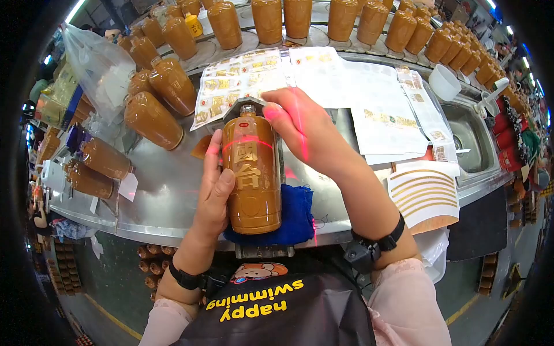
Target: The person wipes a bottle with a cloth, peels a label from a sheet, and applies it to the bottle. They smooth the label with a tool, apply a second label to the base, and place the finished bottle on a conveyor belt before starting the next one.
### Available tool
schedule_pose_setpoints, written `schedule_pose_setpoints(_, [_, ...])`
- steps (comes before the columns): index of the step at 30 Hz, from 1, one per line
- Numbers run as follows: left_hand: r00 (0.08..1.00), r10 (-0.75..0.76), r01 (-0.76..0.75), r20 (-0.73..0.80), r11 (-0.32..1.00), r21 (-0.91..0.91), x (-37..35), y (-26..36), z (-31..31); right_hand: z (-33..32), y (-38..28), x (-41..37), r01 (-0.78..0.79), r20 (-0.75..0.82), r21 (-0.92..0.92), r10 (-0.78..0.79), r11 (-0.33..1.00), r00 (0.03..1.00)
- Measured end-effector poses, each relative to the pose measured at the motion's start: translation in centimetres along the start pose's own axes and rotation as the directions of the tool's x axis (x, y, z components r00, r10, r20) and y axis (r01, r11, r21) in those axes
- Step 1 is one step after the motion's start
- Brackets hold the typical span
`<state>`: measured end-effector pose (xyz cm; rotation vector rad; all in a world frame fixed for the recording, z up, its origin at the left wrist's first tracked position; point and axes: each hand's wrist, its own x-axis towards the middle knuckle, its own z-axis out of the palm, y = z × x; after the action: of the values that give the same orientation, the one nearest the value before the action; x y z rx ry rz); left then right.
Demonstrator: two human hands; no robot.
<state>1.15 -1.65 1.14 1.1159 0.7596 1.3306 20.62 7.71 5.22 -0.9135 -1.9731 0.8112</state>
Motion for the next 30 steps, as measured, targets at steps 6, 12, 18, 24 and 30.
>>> schedule_pose_setpoints(6, [1.0,-0.004,0.005,-0.013,0.996,0.084,0.0,-0.1,-0.1,2.5,1.7,-5.7,-0.169,0.161,0.292,0.125,0.941,0.979])
schedule_pose_setpoints(12, [1.0,-0.023,0.024,-0.014,0.997,0.067,-0.1,0.1,-0.2,3.5,1.3,-6.2,-0.203,0.175,0.412,0.141,0.888,0.974])
schedule_pose_setpoints(18, [0.999,-0.016,0.019,-0.028,0.996,0.089,0.0,0.2,0.1,3.3,1.5,-6.1,-0.212,0.181,0.465,0.142,0.859,0.973])
schedule_pose_setpoints(24, [0.999,0.02,-0.012,-0.035,0.978,0.21,0.2,0.0,0.0,3.6,1.1,-5.8,-0.224,0.17,0.455,0.163,0.862,0.972])
schedule_pose_setpoints(30, [0.999,0.007,0.001,-0.044,0.983,0.182,0.2,0.3,0.2,3.5,1.0,-5.9,-0.254,0.188,0.483,0.184,0.838,0.965])
